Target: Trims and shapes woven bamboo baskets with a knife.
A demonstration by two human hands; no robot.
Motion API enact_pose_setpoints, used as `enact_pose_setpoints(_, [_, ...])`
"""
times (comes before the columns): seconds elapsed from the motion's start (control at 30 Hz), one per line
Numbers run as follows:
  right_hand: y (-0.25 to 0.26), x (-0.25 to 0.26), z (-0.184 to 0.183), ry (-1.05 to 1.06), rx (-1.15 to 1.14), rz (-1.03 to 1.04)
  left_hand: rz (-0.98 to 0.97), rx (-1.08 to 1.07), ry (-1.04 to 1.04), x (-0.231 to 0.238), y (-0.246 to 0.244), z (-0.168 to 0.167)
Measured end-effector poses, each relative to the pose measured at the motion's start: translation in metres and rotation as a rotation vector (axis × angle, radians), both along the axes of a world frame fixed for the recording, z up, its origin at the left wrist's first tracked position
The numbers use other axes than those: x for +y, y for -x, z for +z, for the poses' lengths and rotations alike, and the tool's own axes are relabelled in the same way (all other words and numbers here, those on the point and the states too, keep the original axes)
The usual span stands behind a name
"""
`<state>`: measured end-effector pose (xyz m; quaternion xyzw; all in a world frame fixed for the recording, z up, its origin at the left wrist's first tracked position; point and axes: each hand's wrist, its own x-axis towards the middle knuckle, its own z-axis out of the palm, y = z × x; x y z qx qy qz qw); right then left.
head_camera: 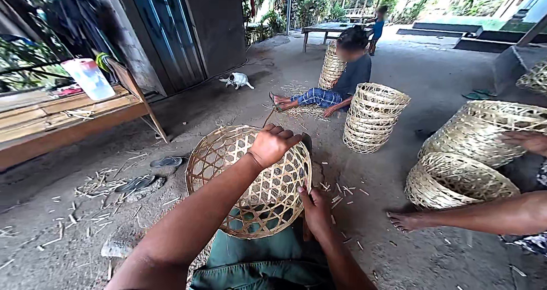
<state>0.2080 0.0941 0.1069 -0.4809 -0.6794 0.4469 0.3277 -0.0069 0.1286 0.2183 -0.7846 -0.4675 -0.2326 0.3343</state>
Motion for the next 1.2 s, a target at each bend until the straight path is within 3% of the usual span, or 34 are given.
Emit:
enact_pose_setpoints(0.13, [-0.006,0.008,-0.006,0.117,0.083,0.028,0.032,-0.114,0.089,-0.007,0.006,0.005])
enact_pose_setpoints(0.27, [-0.019,0.015,-0.021,0.151,0.157,0.015,0.108,-0.497,0.300,-0.066,0.002,-0.002])
enact_pose_setpoints(0.33, [-0.022,0.017,-0.022,0.169,0.156,-0.002,0.200,-0.578,0.637,-0.106,-0.004,-0.022])
enact_pose_setpoints(0.4, [-0.022,0.018,-0.021,0.187,0.151,-0.020,0.271,-0.431,1.012,-0.137,-0.014,-0.049])
enact_pose_setpoints(0.47, [-0.018,0.019,-0.016,0.233,0.172,-0.033,0.292,-0.317,1.195,-0.158,-0.026,-0.078])
enact_pose_setpoints(0.6, [-0.004,0.017,-0.014,0.175,0.149,-0.031,0.317,-0.280,1.082,-0.179,-0.037,-0.135])
enact_pose_setpoints(0.67, [0.002,0.017,-0.018,0.085,0.107,-0.021,0.319,-0.285,1.063,-0.181,-0.038,-0.141])
enact_pose_setpoints(0.8, [0.007,0.016,-0.019,-0.019,0.115,-0.021,0.277,-0.213,1.052,-0.177,-0.032,-0.135])
enact_pose_setpoints(1.0, [0.007,0.010,-0.007,0.099,0.373,-0.086,0.241,-0.281,0.940,-0.171,-0.013,-0.129])
enact_pose_setpoints(1.13, [-0.001,0.007,-0.017,0.160,0.495,-0.186,0.349,-0.395,1.126,-0.154,0.008,-0.096])
enact_pose_setpoints(1.2, [-0.006,0.005,-0.016,0.245,0.571,-0.224,0.379,-0.509,1.120,-0.143,0.028,-0.090])
